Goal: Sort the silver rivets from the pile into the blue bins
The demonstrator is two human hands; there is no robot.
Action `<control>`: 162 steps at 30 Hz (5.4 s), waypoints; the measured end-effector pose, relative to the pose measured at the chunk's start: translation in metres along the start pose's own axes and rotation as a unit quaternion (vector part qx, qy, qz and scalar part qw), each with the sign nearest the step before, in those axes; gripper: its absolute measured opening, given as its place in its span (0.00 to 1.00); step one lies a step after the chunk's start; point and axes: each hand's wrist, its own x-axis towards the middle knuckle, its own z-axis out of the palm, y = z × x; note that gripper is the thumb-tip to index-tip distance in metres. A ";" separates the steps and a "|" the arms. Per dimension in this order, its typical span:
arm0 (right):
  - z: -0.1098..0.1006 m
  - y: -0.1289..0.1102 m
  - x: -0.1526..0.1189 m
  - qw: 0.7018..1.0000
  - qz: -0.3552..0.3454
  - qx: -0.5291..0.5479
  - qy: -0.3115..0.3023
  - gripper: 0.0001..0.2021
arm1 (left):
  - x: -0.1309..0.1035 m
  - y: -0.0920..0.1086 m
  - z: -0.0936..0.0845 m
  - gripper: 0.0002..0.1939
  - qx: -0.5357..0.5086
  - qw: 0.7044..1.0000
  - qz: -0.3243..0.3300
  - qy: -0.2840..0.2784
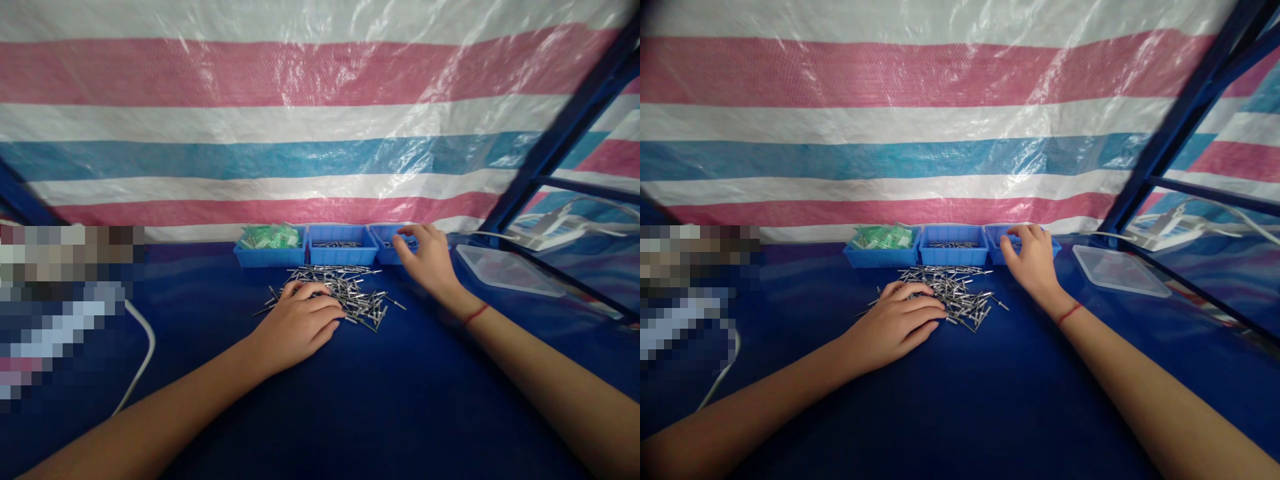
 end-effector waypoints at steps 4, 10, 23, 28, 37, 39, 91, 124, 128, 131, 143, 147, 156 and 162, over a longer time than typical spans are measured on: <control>-0.002 -0.020 -0.007 0.997 -0.055 0.040 -0.034 0.08 | 0.001 0.002 -0.001 0.08 -0.003 1.000 -0.027 -0.003; -0.008 -0.051 -0.022 0.981 -0.133 0.109 -0.093 0.06 | 0.000 0.003 0.000 0.10 0.016 0.998 -0.066 -0.012; -0.013 -0.084 -0.044 0.916 -0.264 0.200 -0.228 0.04 | -0.002 0.002 0.005 0.09 0.046 0.990 -0.134 0.015; -0.014 -0.084 -0.044 0.915 -0.268 0.200 -0.227 0.06 | -0.002 0.000 0.003 0.08 -0.004 0.989 -0.130 0.065; -0.015 -0.088 -0.043 0.912 -0.249 0.224 -0.238 0.07 | -0.001 -0.006 0.004 0.07 -0.179 0.948 -0.170 0.198; -0.015 -0.088 -0.043 0.911 -0.241 0.241 -0.233 0.07 | 0.000 -0.005 0.003 0.06 -0.195 0.944 -0.179 0.195; -0.020 -0.008 0.007 0.997 -0.001 0.040 0.061 0.10 | -0.003 -0.005 0.007 0.06 -0.073 0.983 -0.142 0.091; -0.027 -0.101 -0.045 0.933 -0.153 0.285 -0.160 0.02 | 0.000 -0.008 0.006 0.06 -0.145 0.968 -0.133 0.156; -0.028 -0.100 -0.045 0.932 -0.140 0.295 -0.158 0.01 | 0.000 -0.008 0.006 0.06 -0.153 0.967 -0.128 0.156; -0.028 -0.099 -0.046 0.931 -0.138 0.301 -0.153 0.02 | -0.001 -0.007 0.005 0.05 -0.155 0.968 -0.122 0.156; -0.028 -0.100 -0.046 0.926 -0.168 0.305 -0.146 0.02 | -0.001 -0.006 0.004 0.05 -0.137 0.973 -0.103 0.153; -0.027 -0.099 -0.046 0.929 -0.169 0.298 -0.138 0.03 | -0.001 -0.005 0.003 0.04 -0.139 0.969 -0.112 0.169; -0.022 -0.097 -0.048 0.934 -0.151 0.283 -0.156 0.04 | -0.002 -0.004 0.001 0.03 -0.139 0.966 -0.105 0.191; -0.022 -0.096 -0.048 0.933 -0.173 0.264 -0.176 0.04 | -0.002 -0.004 0.002 0.03 -0.142 0.964 -0.099 0.201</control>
